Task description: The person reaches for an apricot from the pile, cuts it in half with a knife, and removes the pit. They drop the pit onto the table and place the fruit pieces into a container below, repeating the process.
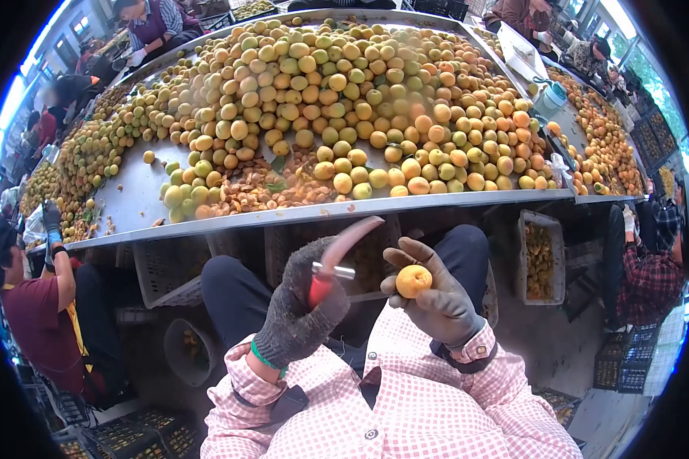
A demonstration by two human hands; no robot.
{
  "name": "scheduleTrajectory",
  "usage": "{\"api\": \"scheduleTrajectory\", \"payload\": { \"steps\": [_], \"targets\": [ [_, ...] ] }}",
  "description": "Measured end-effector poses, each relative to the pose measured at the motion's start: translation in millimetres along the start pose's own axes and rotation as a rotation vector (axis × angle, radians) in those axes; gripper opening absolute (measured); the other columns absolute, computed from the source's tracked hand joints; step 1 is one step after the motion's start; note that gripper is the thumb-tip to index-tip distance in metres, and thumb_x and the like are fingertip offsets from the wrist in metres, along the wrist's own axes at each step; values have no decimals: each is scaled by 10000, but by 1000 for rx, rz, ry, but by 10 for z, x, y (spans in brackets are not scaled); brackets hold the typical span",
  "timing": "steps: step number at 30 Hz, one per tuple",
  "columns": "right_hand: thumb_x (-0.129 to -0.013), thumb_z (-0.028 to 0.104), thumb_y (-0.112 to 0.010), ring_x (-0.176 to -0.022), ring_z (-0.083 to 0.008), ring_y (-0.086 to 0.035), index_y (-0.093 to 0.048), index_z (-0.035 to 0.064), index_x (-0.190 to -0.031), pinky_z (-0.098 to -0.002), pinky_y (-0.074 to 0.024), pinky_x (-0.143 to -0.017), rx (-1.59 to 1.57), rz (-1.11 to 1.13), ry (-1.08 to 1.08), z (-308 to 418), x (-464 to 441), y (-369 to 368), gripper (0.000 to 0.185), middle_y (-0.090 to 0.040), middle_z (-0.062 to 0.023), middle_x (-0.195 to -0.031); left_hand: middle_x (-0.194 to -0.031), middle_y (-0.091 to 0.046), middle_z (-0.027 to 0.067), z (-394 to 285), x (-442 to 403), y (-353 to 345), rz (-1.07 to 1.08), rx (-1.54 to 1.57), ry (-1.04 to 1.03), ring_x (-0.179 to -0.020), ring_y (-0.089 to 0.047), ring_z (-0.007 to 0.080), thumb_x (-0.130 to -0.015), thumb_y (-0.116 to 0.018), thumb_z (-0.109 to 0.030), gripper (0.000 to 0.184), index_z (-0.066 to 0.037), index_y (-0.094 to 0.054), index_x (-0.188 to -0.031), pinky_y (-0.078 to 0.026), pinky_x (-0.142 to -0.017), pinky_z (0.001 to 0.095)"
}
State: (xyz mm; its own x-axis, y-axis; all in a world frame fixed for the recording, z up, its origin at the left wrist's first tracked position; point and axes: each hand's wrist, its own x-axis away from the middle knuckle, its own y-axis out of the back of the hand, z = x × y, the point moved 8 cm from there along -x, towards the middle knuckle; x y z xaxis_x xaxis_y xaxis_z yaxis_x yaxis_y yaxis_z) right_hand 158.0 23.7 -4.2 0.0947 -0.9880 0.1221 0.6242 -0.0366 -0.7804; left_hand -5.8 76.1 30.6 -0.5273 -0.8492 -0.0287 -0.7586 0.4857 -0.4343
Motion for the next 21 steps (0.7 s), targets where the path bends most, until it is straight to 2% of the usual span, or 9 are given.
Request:
{"api": "scheduleTrajectory", "payload": {
  "steps": [2,3,5,6,10,12,15,18,21],
  "targets": [
    [-742,79,-767,-1019,-207,-611,-471,46,-1246,-304,-529,-834,85,45,-31,-29,10,-9,585,-550,-121,-1183,-909,-618,80,-5,37,-43,49,-335,62,-757,-614,204,-778,-743,-115,441,-59,-503,-1144,-509,-685,314],
    [-742,79,-767,-1019,-207,-611,-471,46,-1246,-304,-529,-834,82,47,-30,-44,11,-12,585,-550,-121,-1183,-909,-618,80,-12,30,-34,48,-339,63,-757,-614,204,-778,-743,-115,441,-59,-503,-1144,-509,-685,314],
    [-766,-18,-703,-993,-167,-607,-474,49,-1177,-294,-514,-859,268,69,78,2,4,-115,475,-576,-111,-1097,-938,-618,121,-232,63,-213,178,-883,-325,-742,-613,253,-756,-761,-134,360,-37,-570,-1045,-506,-679,322],
    [-766,-18,-703,-993,-167,-607,-474,49,-1177,-294,-514,-859,265,70,77,-15,-2,-149,475,-576,-111,-1097,-948,-636,159,-193,81,-174,126,-905,-274,-759,-639,315,-737,-776,-166,357,-51,-608,-1029,-511,-666,325],
    [-757,2,-736,-1010,-172,-592,-483,60,-1147,-315,-465,-938,260,123,167,3,-2,-264,468,-572,-98,-1091,-918,-662,162,-97,191,-144,66,-927,-217,-777,-664,328,-742,-767,-195,394,-80,-617,-1087,-522,-645,342],
    [-744,7,-752,-1036,-179,-580,-487,67,-1140,-329,-440,-971,168,195,161,-30,-9,-288,480,-572,-86,-1085,-881,-682,138,-70,216,-161,98,-1060,-139,-734,-669,314,-662,-787,-122,386,-74,-649,-1019,-516,-616,356],
    [-741,2,-752,-1051,-183,-576,-488,70,-1136,-329,-442,-968,146,144,114,-98,15,-278,480,-573,-81,-1077,-792,-672,146,3,273,-128,160,-1093,-37,-703,-663,317,-687,-776,-148,363,-85,-660,-1025,-519,-611,347],
    [-732,-25,-743,-1061,-191,-575,-492,70,-1133,-333,-439,-975,186,229,118,-137,5,-328,483,-574,-88,-1081,-783,-673,140,10,314,-125,162,-1105,-112,-684,-663,304,-692,-776,-167,358,-93,-667,-1025,-519,-598,345],
    [-730,-29,-737,-1070,-198,-575,-496,68,-1125,-337,-440,-976,123,180,87,-195,9,-345,472,-574,-99,-1096,-789,-675,135,58,348,-98,132,-1142,-133,-673,-663,305,-701,-773,-186,354,-97,-668,-1028,-518,-588,342]
  ]
}}
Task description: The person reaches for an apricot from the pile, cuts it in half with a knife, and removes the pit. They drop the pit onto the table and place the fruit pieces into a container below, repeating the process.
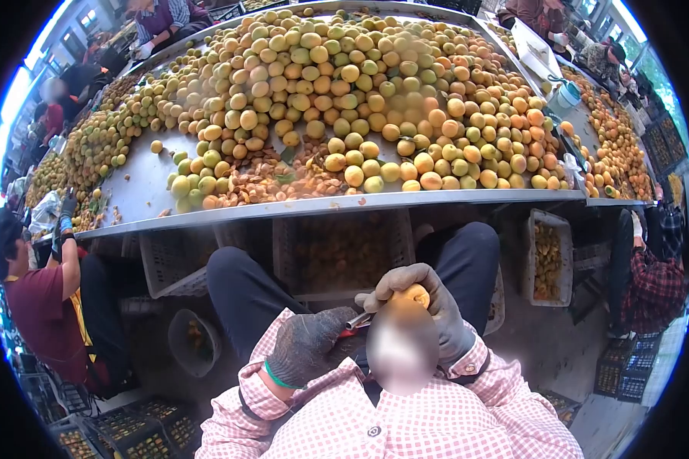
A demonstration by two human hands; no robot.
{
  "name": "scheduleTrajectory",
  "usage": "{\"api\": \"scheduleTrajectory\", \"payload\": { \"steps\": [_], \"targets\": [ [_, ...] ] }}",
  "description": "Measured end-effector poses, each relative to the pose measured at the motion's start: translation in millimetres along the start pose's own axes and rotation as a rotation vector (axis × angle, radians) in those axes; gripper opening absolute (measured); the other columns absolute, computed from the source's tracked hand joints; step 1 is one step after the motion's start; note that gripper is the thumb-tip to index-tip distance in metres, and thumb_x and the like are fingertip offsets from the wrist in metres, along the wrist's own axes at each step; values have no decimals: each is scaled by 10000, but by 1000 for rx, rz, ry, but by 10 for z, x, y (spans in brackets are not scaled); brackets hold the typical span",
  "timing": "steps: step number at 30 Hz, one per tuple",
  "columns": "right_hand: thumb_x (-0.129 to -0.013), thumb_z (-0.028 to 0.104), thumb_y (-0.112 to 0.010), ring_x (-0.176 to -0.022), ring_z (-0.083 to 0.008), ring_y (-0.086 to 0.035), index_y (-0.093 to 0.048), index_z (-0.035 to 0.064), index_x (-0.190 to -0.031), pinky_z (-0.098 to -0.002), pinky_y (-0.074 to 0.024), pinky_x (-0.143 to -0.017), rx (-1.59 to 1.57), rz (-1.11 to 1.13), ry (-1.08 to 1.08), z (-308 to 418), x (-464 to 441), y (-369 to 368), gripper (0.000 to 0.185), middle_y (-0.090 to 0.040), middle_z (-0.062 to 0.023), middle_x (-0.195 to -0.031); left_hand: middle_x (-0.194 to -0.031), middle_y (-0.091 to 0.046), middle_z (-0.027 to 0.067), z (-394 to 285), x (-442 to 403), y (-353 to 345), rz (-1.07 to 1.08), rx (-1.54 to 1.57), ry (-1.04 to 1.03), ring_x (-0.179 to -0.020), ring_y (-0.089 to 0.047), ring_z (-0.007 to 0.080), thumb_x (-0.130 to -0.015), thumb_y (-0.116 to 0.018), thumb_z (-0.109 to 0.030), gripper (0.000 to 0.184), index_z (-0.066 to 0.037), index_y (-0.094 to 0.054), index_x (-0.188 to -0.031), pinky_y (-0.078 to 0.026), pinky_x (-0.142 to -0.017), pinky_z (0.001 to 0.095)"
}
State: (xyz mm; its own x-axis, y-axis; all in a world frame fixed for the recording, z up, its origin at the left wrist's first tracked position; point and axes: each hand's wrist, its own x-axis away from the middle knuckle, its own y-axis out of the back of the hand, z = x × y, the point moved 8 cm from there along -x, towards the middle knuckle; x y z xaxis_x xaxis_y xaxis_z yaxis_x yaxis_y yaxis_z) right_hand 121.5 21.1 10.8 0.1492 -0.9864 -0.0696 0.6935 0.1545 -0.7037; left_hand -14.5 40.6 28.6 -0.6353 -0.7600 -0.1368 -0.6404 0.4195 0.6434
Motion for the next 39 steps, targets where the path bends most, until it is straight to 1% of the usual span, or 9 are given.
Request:
{"api": "scheduleTrajectory", "payload": {
  "steps": [13,16,18,23,30,33,35,37,39],
  "targets": [
    [-805,32,-695,-1179,-218,-524,-491,62,-1150,-385,-335,-1072,-136,-52,99,-91,-90,-68,402,-560,-117,-1198,-848,-654,131,160,-185,-189,6,-167,11,-734,-647,322,-701,-704,-135,393,-127,-596,-1079,-510,-595,401],
    [-807,48,-701,-1199,-204,-500,-486,65,-1173,-380,-317,-1084,-9,-49,63,-10,-137,-12,425,-578,-108,-1180,-822,-648,155,92,-251,-120,-98,-72,-67,-722,-639,348,-718,-697,-156,343,-121,-596,-1044,-503,-589,426],
    [-806,95,-719,-1375,-257,-311,-488,107,-1161,-406,-218,-1129,478,-62,60,41,-248,79,423,-599,-141,-1205,-782,-643,170,319,-308,-231,19,-119,96,-711,-633,370,-758,-677,-189,297,-119,-594,-1034,-499,-592,451],
    [-805,223,-736,-1214,-277,-494,-480,55,-1180,-418,-330,-1065,-98,-28,155,-45,-325,-88,484,-612,-129,-1139,-763,-641,186,262,-335,-280,17,9,45,-712,-630,386,-789,-665,-230,324,-118,-581,-1080,-501,-605,465],
    [-864,213,-669,-1062,-251,-588,-469,48,-1205,-372,-467,-924,-23,-217,157,-220,-281,128,428,-636,-120,-1036,-877,-647,192,552,-209,-444,-192,278,26,-834,-621,398,-806,-674,-236,325,-96,-603,-1091,-514,-680,424],
    [-899,124,-607,-999,-228,-605,-466,81,-1219,-366,-488,-895,-360,-324,163,-311,-289,525,352,-621,-129,-1070,-899,-653,172,825,-156,-639,-97,225,184,-866,-632,364,-817,-681,-230,261,-91,-629,-1031,-513,-700,385],
    [-890,108,-611,-1025,-248,-595,-468,90,-1237,-391,-477,-917,-259,-373,204,-108,-251,675,376,-609,-127,-1100,-877,-664,156,999,-52,-755,-77,213,211,-833,-661,331,-822,-683,-212,240,-82,-632,-1018,-512,-689,367],
    [-889,90,-605,-1047,-273,-588,-428,94,-1304,-409,-482,-928,-235,-371,143,25,-229,798,452,-558,-130,-1193,-971,-614,96,1113,50,-958,20,1213,414,-923,-592,244,-911,-487,-173,568,-115,-311,-1448,-492,-866,387],
    [-888,74,-601,-1039,-269,-592,-403,90,-1326,-393,-495,-919,-297,-265,20,130,-274,774,480,-548,-132,-1203,-861,-526,44,1126,-56,-841,36,1437,494,-781,-512,169,-893,-467,-96,638,-129,-212,-1476,-450,-733,315]
  ]
}}
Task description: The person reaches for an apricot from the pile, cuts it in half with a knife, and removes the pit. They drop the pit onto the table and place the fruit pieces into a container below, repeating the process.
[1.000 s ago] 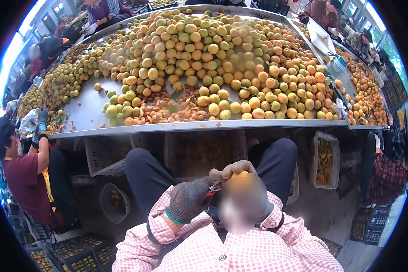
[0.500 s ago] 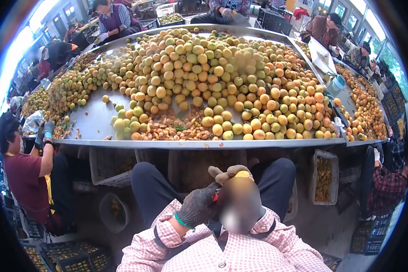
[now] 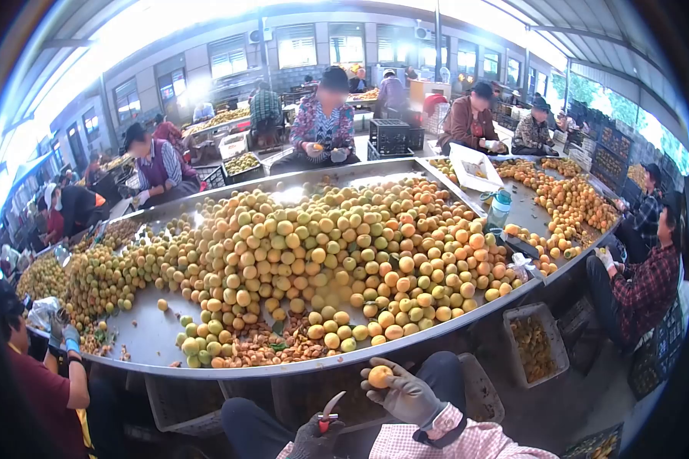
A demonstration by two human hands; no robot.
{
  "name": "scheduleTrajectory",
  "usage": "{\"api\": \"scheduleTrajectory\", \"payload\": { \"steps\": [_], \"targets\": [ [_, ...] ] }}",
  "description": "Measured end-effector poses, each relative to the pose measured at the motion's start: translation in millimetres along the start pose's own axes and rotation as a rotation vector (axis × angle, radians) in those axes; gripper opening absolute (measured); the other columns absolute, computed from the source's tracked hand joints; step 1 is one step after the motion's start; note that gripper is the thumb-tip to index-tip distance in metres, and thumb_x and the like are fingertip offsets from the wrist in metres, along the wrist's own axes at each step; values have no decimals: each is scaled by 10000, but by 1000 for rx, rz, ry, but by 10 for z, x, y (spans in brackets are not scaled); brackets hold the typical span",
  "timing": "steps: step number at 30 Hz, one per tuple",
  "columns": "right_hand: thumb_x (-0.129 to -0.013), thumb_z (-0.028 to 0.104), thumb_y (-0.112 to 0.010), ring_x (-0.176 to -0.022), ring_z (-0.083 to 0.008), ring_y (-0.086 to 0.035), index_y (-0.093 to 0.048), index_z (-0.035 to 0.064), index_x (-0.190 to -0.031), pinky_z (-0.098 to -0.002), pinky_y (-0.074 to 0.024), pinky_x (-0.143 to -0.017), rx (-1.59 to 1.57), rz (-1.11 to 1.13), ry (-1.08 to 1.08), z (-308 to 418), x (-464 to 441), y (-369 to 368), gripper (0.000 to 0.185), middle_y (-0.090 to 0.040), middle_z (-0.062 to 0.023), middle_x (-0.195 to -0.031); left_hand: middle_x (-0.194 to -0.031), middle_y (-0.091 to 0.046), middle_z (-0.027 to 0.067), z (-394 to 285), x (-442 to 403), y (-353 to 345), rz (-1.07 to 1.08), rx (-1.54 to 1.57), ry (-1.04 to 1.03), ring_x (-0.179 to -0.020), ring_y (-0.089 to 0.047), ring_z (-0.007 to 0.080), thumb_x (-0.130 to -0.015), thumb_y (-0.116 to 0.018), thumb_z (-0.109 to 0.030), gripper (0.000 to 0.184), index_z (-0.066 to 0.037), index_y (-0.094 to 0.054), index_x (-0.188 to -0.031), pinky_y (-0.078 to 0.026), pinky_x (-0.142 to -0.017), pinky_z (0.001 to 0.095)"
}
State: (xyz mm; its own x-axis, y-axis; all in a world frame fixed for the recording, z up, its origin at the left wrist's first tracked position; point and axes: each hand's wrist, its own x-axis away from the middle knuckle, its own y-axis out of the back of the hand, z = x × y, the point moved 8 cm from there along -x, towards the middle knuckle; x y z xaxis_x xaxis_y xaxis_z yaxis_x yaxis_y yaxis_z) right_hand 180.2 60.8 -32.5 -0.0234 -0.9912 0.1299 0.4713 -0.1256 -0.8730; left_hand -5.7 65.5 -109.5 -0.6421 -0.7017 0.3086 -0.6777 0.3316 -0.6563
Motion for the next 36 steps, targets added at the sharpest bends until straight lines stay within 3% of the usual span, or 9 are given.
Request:
{"api": "scheduleTrajectory", "payload": {
  "steps": [1,2,4,5,7,9,11,13,36],
  "targets": [
    [-888,58,-596,-1032,-266,-597,-378,86,-1347,-378,-508,-910,-40,75,-161,-46,10,-95,509,-539,-134,-1212,-751,-438,-9,-23,-14,-53,-6,238,95,-639,-432,94,-875,-448,-19,723,-142,-113,-1504,-408,-601,243],
    [-863,11,-611,-1031,-243,-599,-376,72,-1346,-338,-528,-883,147,-7,-88,11,5,-127,540,-542,-136,-1186,-677,-317,24,-287,54,-233,-67,-92,-172,-635,-321,160,-979,-377,-260,398,-85,-383,-621,-304,-629,316],
    [-824,51,-692,-904,-154,-611,-442,44,-1259,-272,-537,-799,441,-8,16,113,-35,-268,502,-543,-63,-993,-802,-668,94,-765,254,-426,-247,-1043,-442,-735,-659,193,-834,-682,-165,191,-55,-634,-983,-500,-658,321],
    [-781,120,-755,-851,-119,-598,-479,39,-1170,-247,-527,-732,595,-21,62,147,-85,-249,484,-554,-49,-944,-754,-643,47,-825,264,-472,-249,-986,-479,-691,-590,107,-841,-680,-145,159,-36,-634,-947,-481,-632,292],
    [-750,285,-800,-807,-116,-578,-490,36,-1087,-249,-490,-672,1032,-127,213,207,-61,-272,521,-557,-45,-944,-725,-623,94,-896,261,-532,-271,-981,-462,-660,-612,165,-839,-680,-143,142,-36,-622,-912,-465,-596,307],
    [-758,232,-796,-753,-76,-547,-470,62,-1085,-199,-486,-650,1630,-97,645,262,105,-539,492,-518,-28,-953,-735,-620,136,-978,329,-671,-328,-1070,-474,-675,-639,243,-834,-684,-144,153,-39,-612,-918,-464,-590,320],
    [-765,182,-786,-837,-80,-543,-454,58,-1128,-213,-485,-725,1344,-48,334,61,135,-331,507,-517,-32,-1012,-749,-621,158,-927,339,-736,-271,-1128,-468,-691,-636,322,-825,-692,-145,179,-40,-603,-939,-468,-595,330],
    [-775,125,-766,-922,-86,-535,-440,50,-1161,-228,-477,-803,488,60,-179,-265,234,-349,510,-510,-36,-1056,-762,-624,173,-858,386,-754,-240,-1142,-491,-719,-626,371,-818,-696,-160,204,-55,-596,-961,-478,-593,353],
    [-708,-100,-719,-1062,-206,-583,-541,84,-1093,-357,-406,-1022,209,232,-52,-471,320,-500,462,-608,-107,-1084,-862,-670,147,-639,534,-672,-179,-1486,-334,-765,-649,349,-726,-663,-91,322,-118,-646,-1047,-519,-640,402]
  ]
}}
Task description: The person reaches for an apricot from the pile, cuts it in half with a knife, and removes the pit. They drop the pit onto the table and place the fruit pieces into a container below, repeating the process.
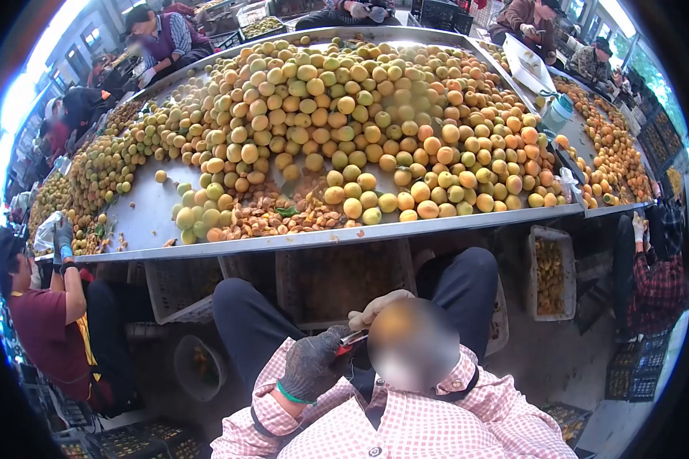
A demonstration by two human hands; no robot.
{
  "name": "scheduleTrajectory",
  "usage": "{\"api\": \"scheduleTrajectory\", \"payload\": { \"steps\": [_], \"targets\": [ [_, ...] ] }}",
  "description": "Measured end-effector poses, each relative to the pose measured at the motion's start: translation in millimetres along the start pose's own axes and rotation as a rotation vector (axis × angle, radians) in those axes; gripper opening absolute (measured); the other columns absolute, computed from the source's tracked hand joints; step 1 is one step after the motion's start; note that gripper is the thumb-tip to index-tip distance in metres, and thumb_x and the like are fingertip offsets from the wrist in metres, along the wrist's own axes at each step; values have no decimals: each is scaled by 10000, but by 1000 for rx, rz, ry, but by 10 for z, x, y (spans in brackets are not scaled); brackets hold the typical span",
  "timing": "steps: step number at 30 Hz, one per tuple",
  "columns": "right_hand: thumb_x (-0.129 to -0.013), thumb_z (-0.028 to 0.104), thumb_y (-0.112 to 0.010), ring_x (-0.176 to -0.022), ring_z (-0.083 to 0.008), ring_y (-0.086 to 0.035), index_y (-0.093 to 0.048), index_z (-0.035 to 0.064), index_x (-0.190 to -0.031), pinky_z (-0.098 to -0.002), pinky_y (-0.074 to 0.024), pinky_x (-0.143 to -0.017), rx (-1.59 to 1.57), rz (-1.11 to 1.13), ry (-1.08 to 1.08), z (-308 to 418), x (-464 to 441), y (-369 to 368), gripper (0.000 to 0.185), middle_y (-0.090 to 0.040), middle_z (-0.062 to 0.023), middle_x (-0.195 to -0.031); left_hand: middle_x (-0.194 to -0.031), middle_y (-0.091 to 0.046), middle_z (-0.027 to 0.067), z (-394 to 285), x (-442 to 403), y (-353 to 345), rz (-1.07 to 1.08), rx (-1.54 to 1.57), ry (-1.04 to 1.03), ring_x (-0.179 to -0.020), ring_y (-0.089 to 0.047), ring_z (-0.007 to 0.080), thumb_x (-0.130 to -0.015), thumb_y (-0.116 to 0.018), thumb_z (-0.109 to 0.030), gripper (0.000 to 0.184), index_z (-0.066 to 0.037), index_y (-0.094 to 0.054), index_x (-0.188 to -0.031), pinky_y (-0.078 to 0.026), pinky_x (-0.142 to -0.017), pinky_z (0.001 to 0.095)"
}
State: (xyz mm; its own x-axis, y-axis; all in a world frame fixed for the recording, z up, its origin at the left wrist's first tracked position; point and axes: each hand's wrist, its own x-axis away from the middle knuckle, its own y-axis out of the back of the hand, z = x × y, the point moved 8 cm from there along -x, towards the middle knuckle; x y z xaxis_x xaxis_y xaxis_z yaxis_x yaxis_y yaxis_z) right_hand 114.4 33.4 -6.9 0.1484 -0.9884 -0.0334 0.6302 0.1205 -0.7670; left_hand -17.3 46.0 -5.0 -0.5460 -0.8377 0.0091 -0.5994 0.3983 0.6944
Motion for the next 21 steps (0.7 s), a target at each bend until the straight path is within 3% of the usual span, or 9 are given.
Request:
{"api": "scheduleTrajectory", "payload": {
  "steps": [6,8,9,11,15,19,21],
  "targets": [
    [-753,-107,-665,-1056,-208,-583,-524,80,-1079,-361,-425,-1006,86,-25,12,-12,23,15,401,-601,-113,-1072,-831,-665,157,16,0,-5,-10,-62,16,-751,-645,351,-714,-663,-105,364,-129,-634,-1077,-510,-624,414],
    [-699,-115,-693,-1048,-230,-595,-498,95,-1064,-453,-284,-1105,87,-97,-15,-34,37,36,464,-578,-81,-1027,-828,-665,156,73,-10,-45,-16,-83,24,-749,-646,351,-718,-667,-118,369,-131,-631,-1085,-509,-621,415],
    [-699,-115,-693,-1048,-230,-595,-498,95,-1064,-453,-284,-1105,87,-95,-19,-44,48,6,464,-578,-81,-1027,-811,-660,149,61,-20,-60,-57,-50,-26,-727,-643,345,-707,-685,-118,385,-122,-620,-1087,-502,-607,422],
    [-755,-92,-674,-1090,-214,-569,-482,75,-1125,-339,-403,-1021,19,-131,17,-28,40,-11,449,-586,-107,-1102,-794,-654,142,66,-76,-115,-105,-19,-81,-706,-641,338,-696,-702,-118,403,-113,-610,-1089,-496,-594,430],
    [-754,-74,-690,-1128,-216,-550,-469,76,-1140,-337,-398,-1023,87,-80,103,1,-9,0,469,-567,-116,-1160,-776,-644,154,18,-196,-186,-90,-19,-93,-711,-636,355,-738,-677,-152,340,-113,-598,-1066,-488,-592,450],
    [-766,42,-746,-1204,-220,-503,-463,74,-1174,-332,-383,-1026,367,-83,61,89,-96,117,498,-574,-101,-1171,-788,-641,176,114,-298,-231,21,-20,-20,-739,-634,376,-777,-660,-193,318,-115,-568,-1071,-486,-602,465],
    [-748,108,-781,-1217,-234,-498,-450,67,-1199,-335,-381,-1022,860,-86,123,119,-100,232,560,-596,-119,-1147,-794,-642,183,118,-295,-214,24,20,-33,-742,-632,383,-787,-654,-205,314,-114,-560,-1072,-486,-603,468]
  ]
}}
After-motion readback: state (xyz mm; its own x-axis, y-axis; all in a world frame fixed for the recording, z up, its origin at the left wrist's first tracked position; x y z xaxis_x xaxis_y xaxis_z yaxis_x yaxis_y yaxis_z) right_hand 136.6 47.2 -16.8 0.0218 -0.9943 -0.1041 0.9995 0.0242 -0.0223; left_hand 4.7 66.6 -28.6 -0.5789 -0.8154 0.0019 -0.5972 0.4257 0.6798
